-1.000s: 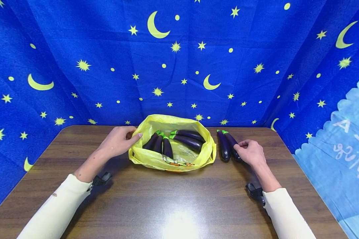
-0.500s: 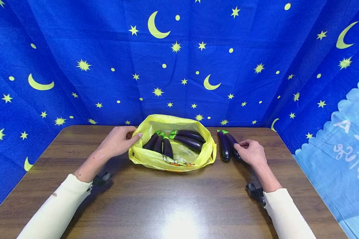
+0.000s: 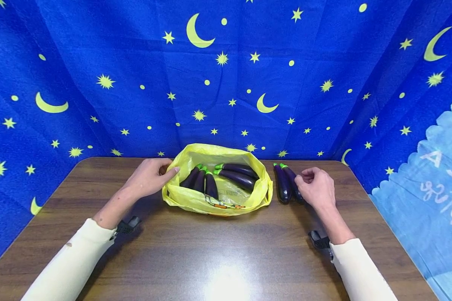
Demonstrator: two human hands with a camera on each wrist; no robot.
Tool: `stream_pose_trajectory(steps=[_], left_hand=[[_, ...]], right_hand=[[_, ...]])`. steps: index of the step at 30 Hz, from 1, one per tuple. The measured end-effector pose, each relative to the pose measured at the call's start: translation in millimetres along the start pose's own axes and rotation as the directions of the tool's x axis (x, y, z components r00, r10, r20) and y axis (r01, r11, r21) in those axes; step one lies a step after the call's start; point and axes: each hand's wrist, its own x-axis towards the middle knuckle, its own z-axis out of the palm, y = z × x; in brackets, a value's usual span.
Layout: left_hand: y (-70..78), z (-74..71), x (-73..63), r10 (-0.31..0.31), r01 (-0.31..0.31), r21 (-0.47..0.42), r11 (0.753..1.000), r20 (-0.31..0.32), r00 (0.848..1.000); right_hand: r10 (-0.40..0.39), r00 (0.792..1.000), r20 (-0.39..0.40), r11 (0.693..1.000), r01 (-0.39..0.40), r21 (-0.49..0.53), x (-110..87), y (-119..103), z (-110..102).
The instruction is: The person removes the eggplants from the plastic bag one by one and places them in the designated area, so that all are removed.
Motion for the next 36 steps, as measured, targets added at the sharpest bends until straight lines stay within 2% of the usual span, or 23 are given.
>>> stream_pose_trajectory(steps=[9,20,28,36], left_hand=[[1.0,0.2,0.4,0.006,-0.006,-0.003,1.000,0.001,1.000],[0.0,0.8,0.2,0.000,0.000,0.003,1.000,0.003,1.000],[0.9,1.0,0.9,-0.002,0.002,0.000,1.000,0.000,1.000],[-0.1,0.3,0.3,-0.008,0.008,-0.001,1.000,0.000,1.000]], right_hand=[[-0.130,0.990,-0.058,0.990,0.133,0.051,-10.9,-36,-1],[-0.251,0.966,-0.055,0.955,0.257,0.148,-21.5,-70,6],[-0.376,0.925,-0.054,0.910,0.380,0.166,-22.7,-90,22],[-0.497,0.868,-0.008,0.854,0.491,0.170,-23.9,-110,39]])
